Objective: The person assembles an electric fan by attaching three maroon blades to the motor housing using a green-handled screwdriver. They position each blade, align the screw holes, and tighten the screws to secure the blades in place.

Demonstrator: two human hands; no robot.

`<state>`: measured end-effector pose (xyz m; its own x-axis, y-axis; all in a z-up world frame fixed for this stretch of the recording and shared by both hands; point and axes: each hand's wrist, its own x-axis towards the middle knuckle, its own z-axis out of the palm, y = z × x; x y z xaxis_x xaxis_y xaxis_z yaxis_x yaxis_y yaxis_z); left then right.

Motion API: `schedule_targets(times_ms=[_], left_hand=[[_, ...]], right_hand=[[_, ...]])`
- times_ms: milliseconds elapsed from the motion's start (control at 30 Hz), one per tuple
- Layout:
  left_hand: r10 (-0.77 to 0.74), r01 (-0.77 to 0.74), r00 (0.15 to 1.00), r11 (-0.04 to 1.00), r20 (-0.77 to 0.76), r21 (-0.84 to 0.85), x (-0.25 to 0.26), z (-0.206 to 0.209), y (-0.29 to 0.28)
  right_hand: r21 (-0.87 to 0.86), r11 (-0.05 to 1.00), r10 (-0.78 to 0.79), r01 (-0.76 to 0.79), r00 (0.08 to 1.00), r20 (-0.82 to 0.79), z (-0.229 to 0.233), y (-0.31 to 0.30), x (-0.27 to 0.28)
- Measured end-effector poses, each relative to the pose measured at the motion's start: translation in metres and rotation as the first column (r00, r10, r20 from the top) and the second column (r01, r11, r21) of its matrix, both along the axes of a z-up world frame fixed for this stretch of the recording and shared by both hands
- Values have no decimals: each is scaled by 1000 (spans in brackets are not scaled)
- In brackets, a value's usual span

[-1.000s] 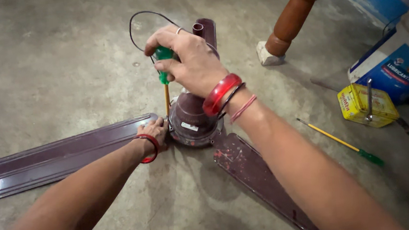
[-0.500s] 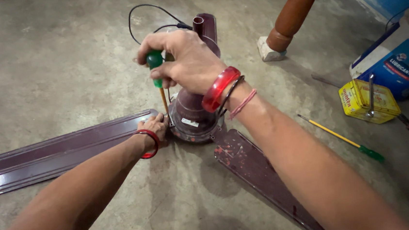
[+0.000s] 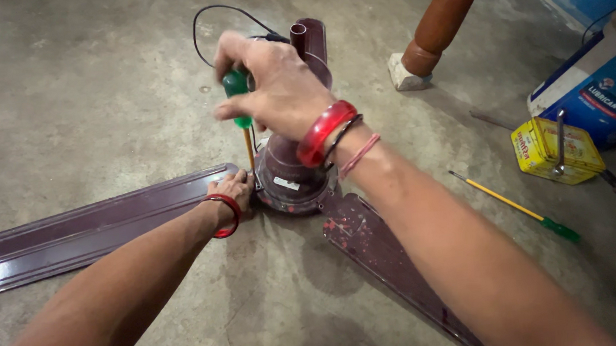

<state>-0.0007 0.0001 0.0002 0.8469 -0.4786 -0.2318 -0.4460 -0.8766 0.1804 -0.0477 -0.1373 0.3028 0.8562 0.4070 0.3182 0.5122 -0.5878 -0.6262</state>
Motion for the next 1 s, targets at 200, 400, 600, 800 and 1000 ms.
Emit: schedule_targets(times_ms=[200,400,600,800,1000], left_hand=[[6,-5,1000,1000,-26,24,-3,6,-1],[6,-5,999,1000,-34,21,-2,8,-1],[1,-1,1000,1000,-23,6,-2,5,0],[-8,8,1000,1000,-22,6,-3,6,1],[-5,5,1000,1000,-29,2,-2,6,1]], right_hand=[[-4,999,36,-37,950,309,-5,3,1],[124,992,36,-1,959,-280,6,-3,-3],[-41,999,7,2,974,228,-1,1,-4],[172,983,101,-64,971,-218,-2,-5,-1],[20,1000,-25,20,957,289,-12,3,1]])
